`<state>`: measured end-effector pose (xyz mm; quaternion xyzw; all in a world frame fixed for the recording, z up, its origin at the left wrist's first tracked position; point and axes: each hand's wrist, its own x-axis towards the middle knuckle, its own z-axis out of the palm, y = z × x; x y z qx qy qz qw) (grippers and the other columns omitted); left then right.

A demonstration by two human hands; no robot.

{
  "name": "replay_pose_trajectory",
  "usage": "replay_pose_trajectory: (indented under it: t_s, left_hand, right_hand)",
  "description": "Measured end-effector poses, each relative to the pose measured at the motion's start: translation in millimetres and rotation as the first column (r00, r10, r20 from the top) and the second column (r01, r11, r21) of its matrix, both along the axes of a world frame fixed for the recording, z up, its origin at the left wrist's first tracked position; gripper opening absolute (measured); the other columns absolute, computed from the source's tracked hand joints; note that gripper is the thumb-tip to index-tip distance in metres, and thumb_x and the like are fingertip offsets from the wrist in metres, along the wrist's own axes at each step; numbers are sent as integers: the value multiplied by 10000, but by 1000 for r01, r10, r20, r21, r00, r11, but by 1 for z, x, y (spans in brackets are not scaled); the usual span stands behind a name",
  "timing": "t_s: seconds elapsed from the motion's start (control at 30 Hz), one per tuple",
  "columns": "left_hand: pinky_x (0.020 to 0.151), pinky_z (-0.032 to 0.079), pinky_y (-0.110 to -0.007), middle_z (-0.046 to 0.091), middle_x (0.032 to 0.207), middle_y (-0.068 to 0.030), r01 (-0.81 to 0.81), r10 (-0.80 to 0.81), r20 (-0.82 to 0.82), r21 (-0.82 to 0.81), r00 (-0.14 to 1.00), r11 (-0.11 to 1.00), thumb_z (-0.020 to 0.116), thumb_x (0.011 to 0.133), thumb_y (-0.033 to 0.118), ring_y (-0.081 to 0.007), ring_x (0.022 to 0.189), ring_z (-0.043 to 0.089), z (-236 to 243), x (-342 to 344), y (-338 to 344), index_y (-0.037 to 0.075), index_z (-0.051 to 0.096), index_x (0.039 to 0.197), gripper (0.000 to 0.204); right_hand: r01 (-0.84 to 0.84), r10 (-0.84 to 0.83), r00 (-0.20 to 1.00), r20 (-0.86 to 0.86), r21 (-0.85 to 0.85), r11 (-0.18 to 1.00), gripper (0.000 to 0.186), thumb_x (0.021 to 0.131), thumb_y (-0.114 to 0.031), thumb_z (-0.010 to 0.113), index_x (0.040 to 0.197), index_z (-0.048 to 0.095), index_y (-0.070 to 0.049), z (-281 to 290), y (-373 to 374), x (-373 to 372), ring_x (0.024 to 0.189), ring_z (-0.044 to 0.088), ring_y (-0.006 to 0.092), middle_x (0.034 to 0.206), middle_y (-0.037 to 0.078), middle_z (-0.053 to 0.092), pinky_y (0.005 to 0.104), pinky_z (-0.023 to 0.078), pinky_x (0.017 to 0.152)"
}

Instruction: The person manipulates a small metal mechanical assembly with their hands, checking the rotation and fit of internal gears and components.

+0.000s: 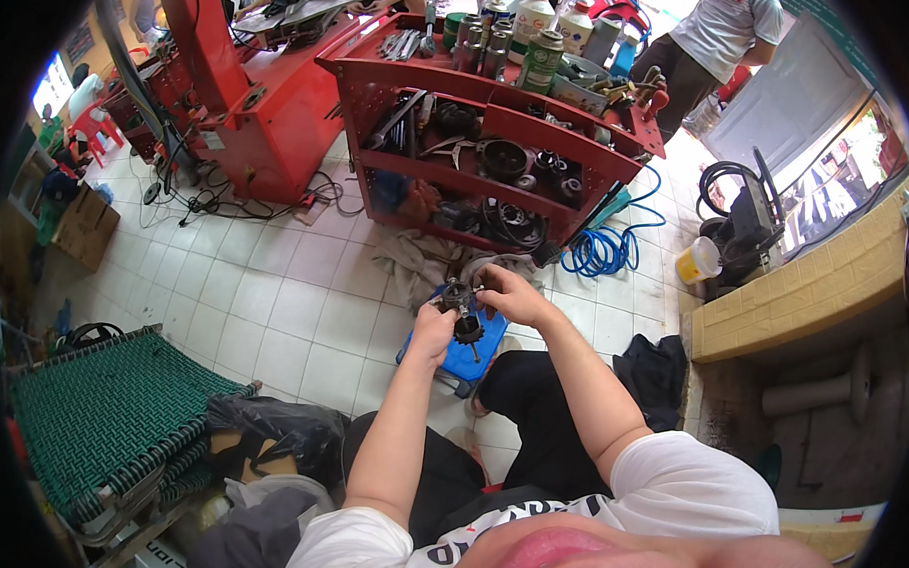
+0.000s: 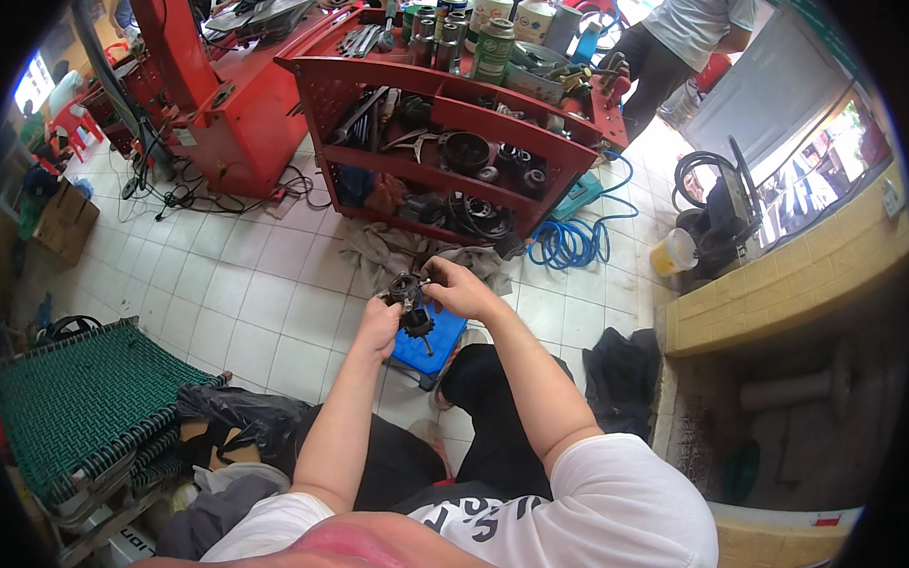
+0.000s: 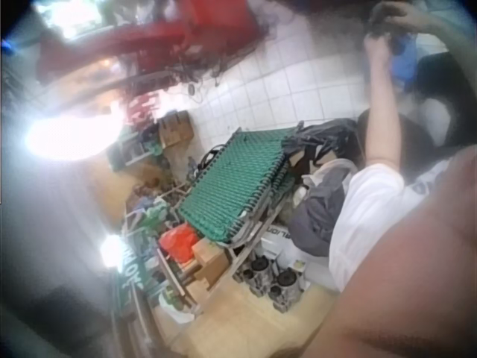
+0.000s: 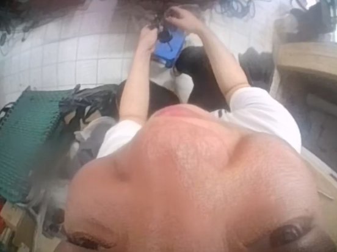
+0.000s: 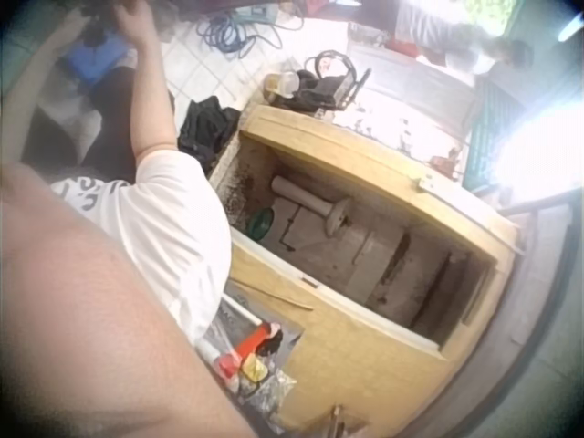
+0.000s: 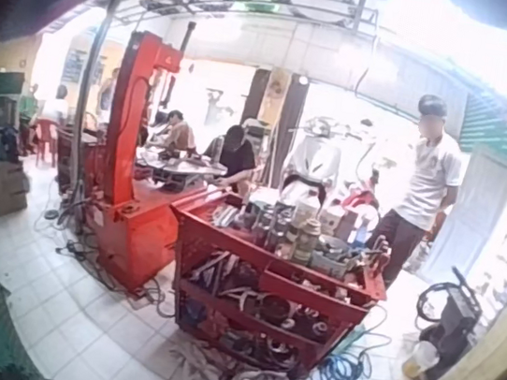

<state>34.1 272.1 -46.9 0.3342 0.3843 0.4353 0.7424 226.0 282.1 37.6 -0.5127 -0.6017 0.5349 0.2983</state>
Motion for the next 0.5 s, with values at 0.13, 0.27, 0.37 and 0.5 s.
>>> replay_pose_trajectory:
  t_s: [0.13,0.27,0.37,0.5]
  left_hand:
    - [899,555,-329,729,1096,-57,4,-4,50,-6,999,1000,586,934,-53,-160,1001,697,-2,1,1,25,727,1150,269]
    - [891,553,-326,726,1094,-54,8,-6,42,-29,999,1000,586,935,-54,-153,994,691,-8,-2,2,27,720,1162,276]
    - [869,547,-318,720,1082,-45,8,-7,32,-26,999,1000,591,932,-57,-144,975,680,-11,-2,3,29,718,1160,275]
    - [853,535,-309,711,1065,-31,-1,2,42,-20,999,1000,600,931,-57,-134,958,667,-16,0,3,34,719,1148,263]
  right_hand:
    - [-49,51,995,91,-18,999,237,1027,-192,645,1145,584,4,-7,6,4,698,654,141,847,46,655,318,518,627]
    - [28,-28,1000,6,26,999,228,1006,-189,650,1108,620,13,-7,1,-1,666,659,147,831,74,683,329,529,612]
    - [5,-5,1000,1,42,999,199,1041,-198,629,1093,605,-7,-2,0,-3,689,647,135,829,30,639,314,516,615]
    - [-33,33,996,87,1,999,190,1033,-179,632,1120,610,-11,-2,4,0,689,647,135,836,34,637,308,516,616]
